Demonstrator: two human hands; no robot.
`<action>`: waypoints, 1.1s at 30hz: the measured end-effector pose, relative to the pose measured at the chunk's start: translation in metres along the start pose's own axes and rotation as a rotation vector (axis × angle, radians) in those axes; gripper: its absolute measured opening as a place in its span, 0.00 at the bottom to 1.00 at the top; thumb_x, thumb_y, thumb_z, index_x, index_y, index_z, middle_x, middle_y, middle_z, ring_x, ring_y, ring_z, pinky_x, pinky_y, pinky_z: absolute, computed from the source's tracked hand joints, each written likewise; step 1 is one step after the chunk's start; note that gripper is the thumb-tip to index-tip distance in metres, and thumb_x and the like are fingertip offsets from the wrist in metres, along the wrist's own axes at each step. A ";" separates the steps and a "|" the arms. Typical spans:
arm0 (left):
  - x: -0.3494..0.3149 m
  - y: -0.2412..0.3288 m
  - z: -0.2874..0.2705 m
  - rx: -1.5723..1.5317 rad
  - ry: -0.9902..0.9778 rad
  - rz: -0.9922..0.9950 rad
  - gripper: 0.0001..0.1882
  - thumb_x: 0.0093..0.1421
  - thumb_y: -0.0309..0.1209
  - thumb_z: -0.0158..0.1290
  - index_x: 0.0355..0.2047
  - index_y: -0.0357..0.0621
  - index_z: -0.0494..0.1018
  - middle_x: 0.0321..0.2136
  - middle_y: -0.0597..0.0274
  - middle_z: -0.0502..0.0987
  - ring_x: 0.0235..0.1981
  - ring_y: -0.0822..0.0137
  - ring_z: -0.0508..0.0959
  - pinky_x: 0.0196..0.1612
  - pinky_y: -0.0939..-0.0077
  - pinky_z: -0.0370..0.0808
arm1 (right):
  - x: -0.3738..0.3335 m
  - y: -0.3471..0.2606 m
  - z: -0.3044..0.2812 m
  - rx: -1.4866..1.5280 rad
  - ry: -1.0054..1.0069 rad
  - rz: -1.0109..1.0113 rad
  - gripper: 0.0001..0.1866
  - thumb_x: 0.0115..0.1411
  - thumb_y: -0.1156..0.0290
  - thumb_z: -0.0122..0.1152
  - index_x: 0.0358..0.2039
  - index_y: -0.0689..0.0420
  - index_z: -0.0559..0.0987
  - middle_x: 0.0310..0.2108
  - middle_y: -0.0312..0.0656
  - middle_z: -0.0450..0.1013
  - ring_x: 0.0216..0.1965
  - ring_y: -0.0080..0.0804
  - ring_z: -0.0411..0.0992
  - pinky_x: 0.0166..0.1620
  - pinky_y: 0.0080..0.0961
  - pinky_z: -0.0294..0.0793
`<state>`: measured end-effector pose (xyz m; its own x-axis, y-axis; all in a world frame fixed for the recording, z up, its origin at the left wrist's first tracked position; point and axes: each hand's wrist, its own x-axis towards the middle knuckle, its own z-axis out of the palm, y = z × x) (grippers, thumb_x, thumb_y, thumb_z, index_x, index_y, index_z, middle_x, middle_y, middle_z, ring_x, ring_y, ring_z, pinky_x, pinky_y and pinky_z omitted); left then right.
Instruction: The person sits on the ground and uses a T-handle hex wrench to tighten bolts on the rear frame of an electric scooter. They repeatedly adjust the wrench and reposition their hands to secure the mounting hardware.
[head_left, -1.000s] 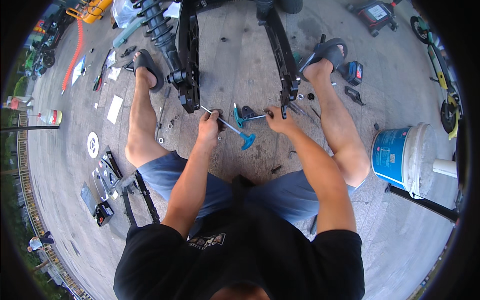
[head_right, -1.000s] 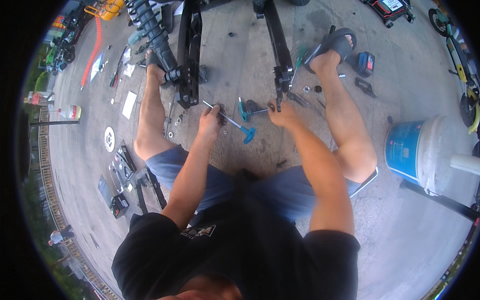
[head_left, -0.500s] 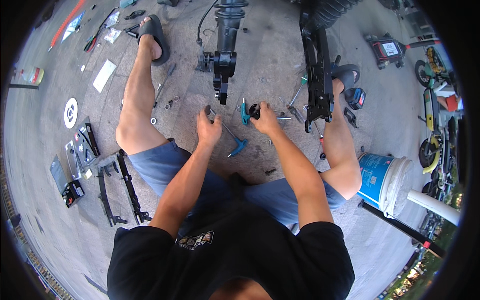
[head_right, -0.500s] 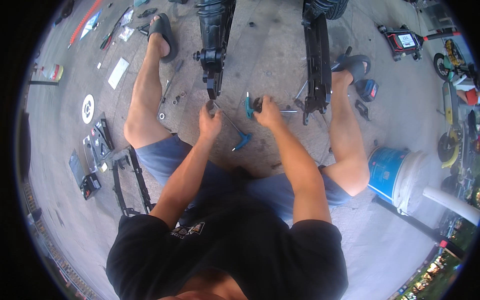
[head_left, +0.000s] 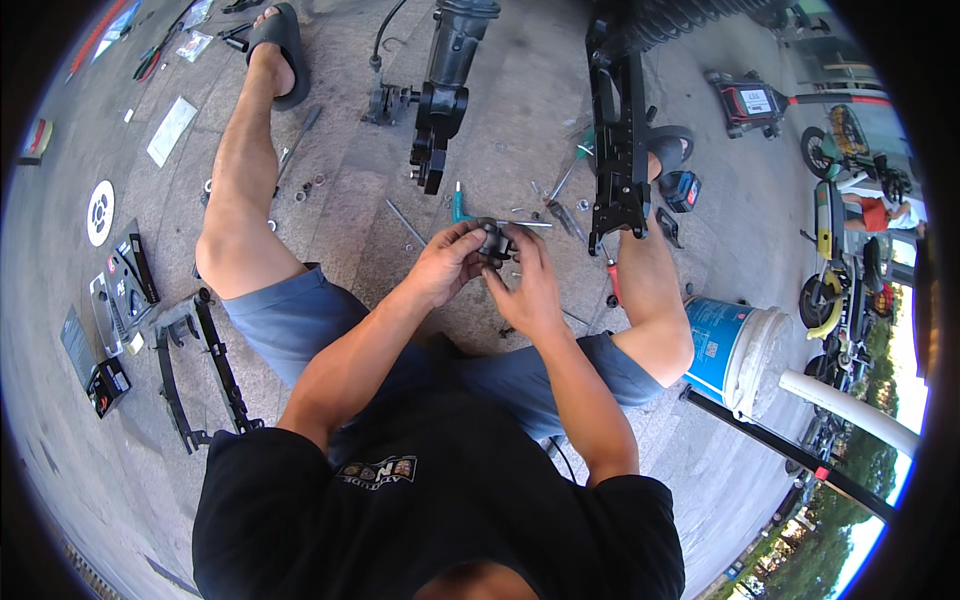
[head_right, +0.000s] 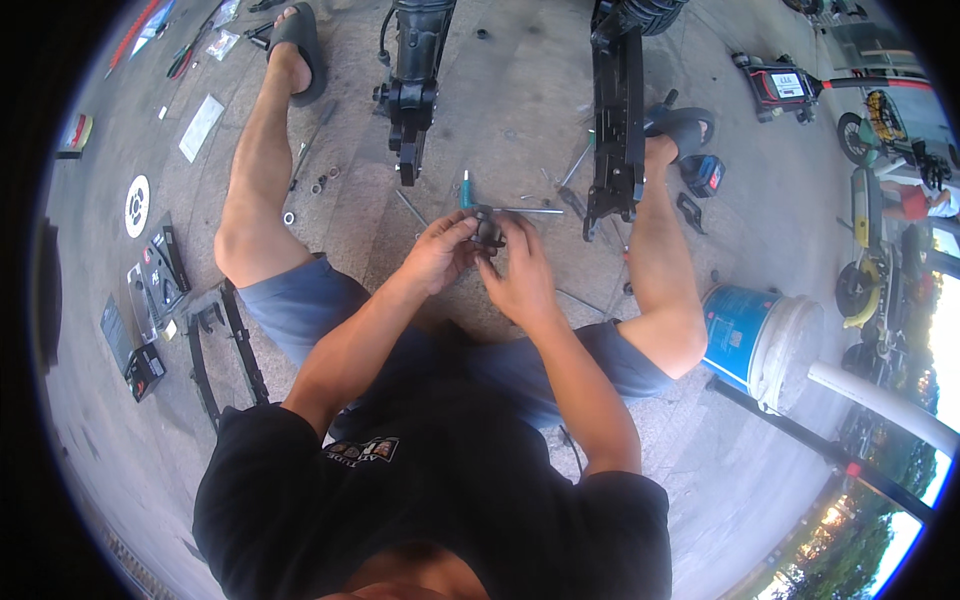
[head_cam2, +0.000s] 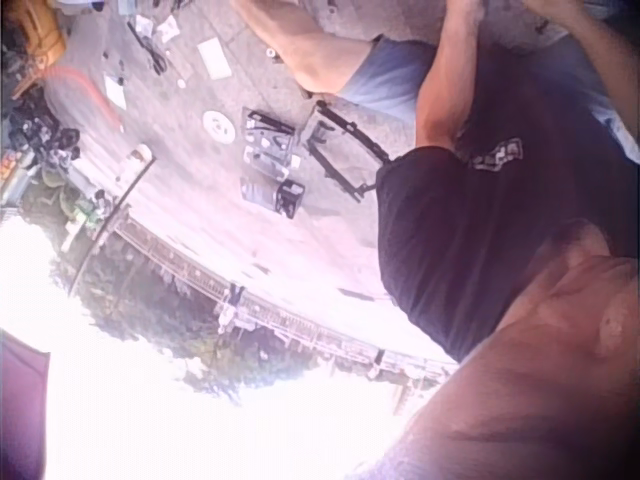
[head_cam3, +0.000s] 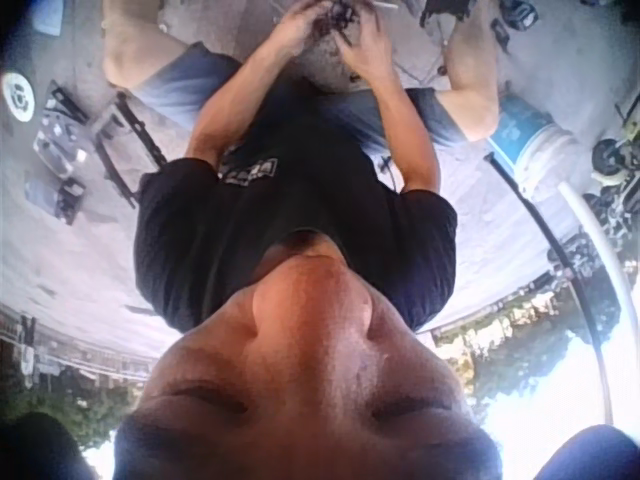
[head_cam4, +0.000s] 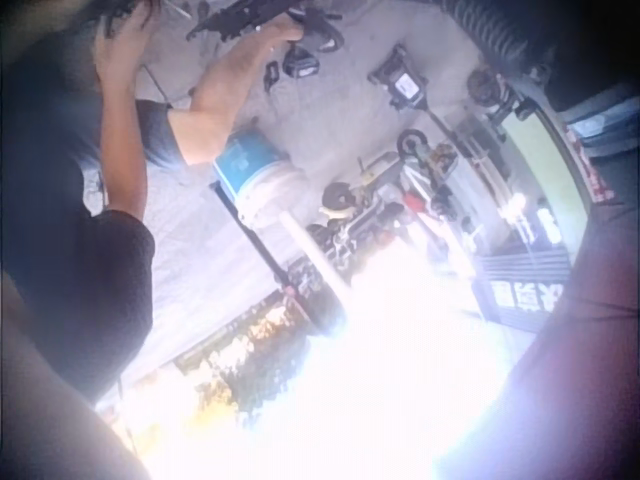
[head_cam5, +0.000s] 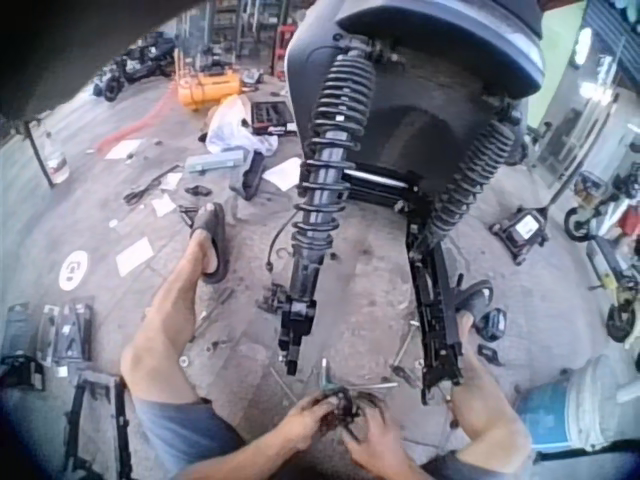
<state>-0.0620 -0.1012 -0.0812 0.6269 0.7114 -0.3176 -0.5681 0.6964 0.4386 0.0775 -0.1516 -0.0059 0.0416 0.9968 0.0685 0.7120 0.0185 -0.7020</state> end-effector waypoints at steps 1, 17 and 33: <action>0.001 0.008 0.006 -0.038 -0.023 0.003 0.19 0.65 0.37 0.51 0.52 0.39 0.67 0.41 0.57 0.76 0.40 0.66 0.77 0.42 0.72 0.76 | -0.004 -0.008 -0.015 -0.019 0.017 -0.093 0.28 0.47 0.74 0.69 0.50 0.61 0.71 0.45 0.54 0.71 0.45 0.51 0.73 0.47 0.38 0.74; 0.147 0.080 0.181 0.637 -0.031 0.247 0.21 0.59 0.39 0.59 0.45 0.35 0.74 0.29 0.62 0.78 0.27 0.76 0.73 0.29 0.81 0.69 | 0.141 0.024 -0.164 0.512 0.157 0.237 0.14 0.61 0.77 0.57 0.48 0.64 0.75 0.41 0.39 0.76 0.40 0.21 0.72 0.41 0.20 0.72; 0.153 0.040 0.153 0.487 0.047 0.365 0.20 0.63 0.33 0.55 0.51 0.34 0.71 0.34 0.60 0.79 0.30 0.74 0.75 0.34 0.79 0.74 | 0.130 0.051 -0.156 0.410 0.249 0.231 0.17 0.57 0.79 0.62 0.48 0.63 0.73 0.36 0.38 0.75 0.36 0.21 0.73 0.40 0.18 0.73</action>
<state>0.0925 0.0208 0.0167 0.4072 0.9071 -0.1063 -0.4259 0.2916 0.8565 0.2285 -0.0333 0.0782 0.3659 0.9306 0.0104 0.3344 -0.1210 -0.9346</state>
